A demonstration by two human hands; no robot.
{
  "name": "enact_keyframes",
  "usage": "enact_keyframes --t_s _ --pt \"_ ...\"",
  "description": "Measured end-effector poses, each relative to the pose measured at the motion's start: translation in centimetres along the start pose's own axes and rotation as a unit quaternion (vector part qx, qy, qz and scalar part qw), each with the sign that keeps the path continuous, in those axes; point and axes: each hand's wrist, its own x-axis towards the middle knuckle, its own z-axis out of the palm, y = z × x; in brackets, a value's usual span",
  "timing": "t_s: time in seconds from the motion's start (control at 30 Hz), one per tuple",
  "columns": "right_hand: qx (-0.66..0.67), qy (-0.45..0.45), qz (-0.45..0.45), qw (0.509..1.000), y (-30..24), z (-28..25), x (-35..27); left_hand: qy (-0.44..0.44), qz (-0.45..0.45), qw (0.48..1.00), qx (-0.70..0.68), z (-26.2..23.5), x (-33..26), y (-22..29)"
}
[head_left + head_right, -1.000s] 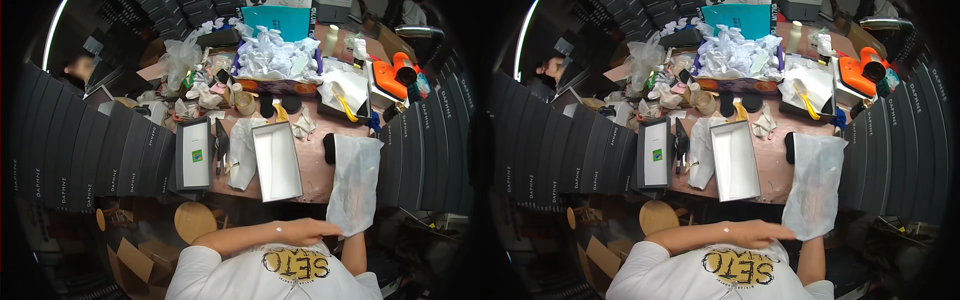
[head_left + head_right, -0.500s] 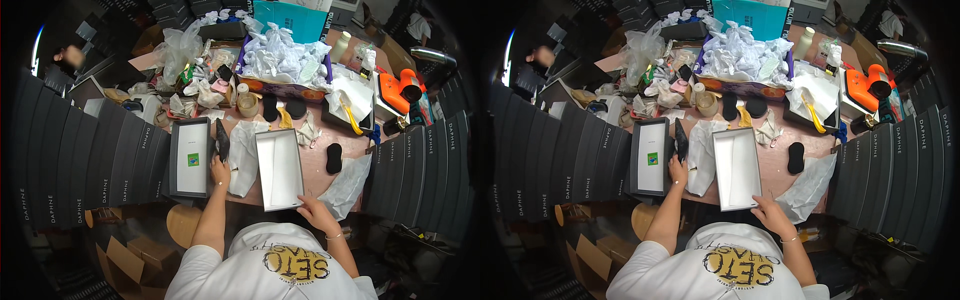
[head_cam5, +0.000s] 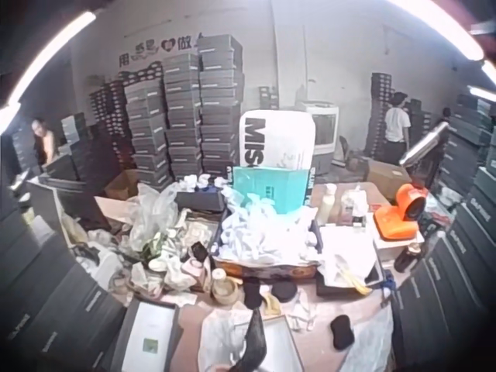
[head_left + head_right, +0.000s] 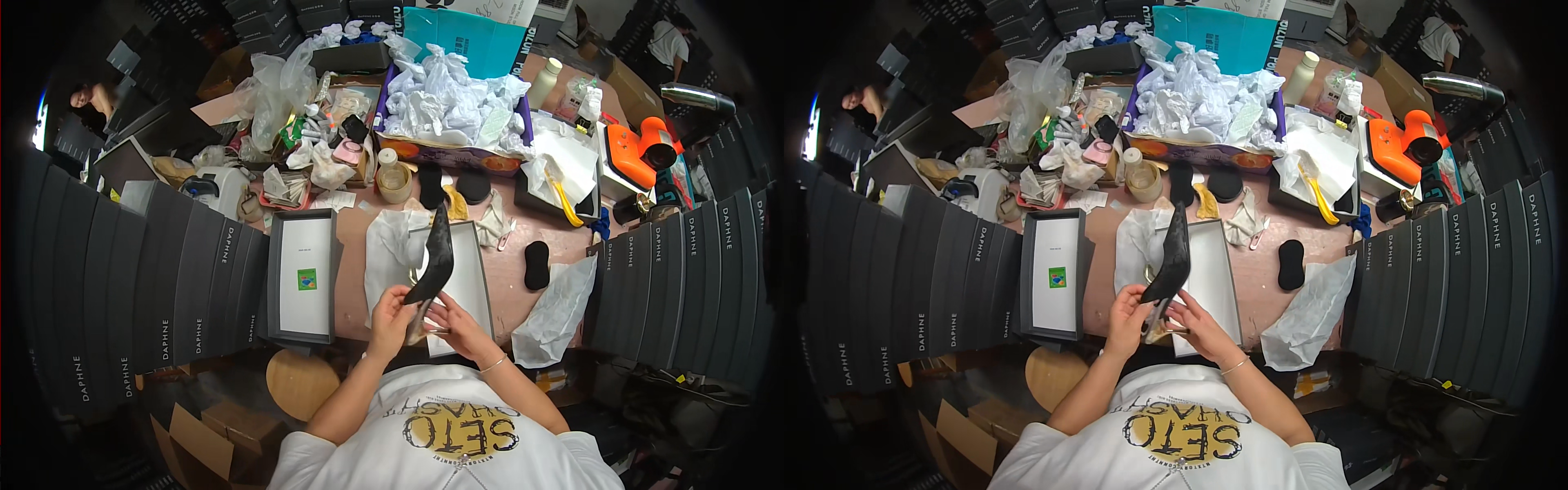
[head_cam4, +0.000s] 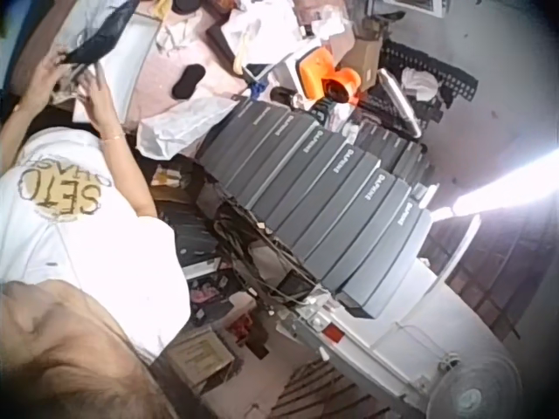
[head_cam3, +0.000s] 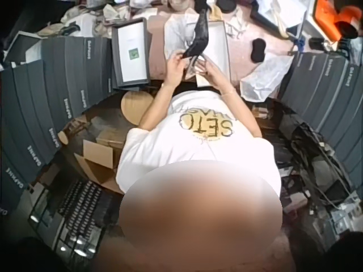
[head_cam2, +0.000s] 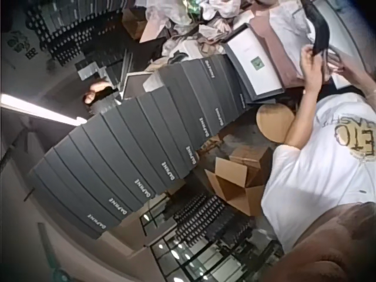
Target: Packing finished high-heel shoes into boxes with protective wrapping.
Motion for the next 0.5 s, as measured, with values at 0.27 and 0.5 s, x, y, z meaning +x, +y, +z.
enact_keyframes --t_s 0.27,0.5 --pt "0.029 0.05 -0.141 0.988 -3.3 -0.7 -5.5 -0.278 0.026 0.9 0.335 1.7 5.0 2.9" --pt "-0.028 0.162 -0.12 0.979 -5.2 -0.5 -12.6 -0.123 -0.087 0.84 0.521 -9.9 24.7 -2.8"
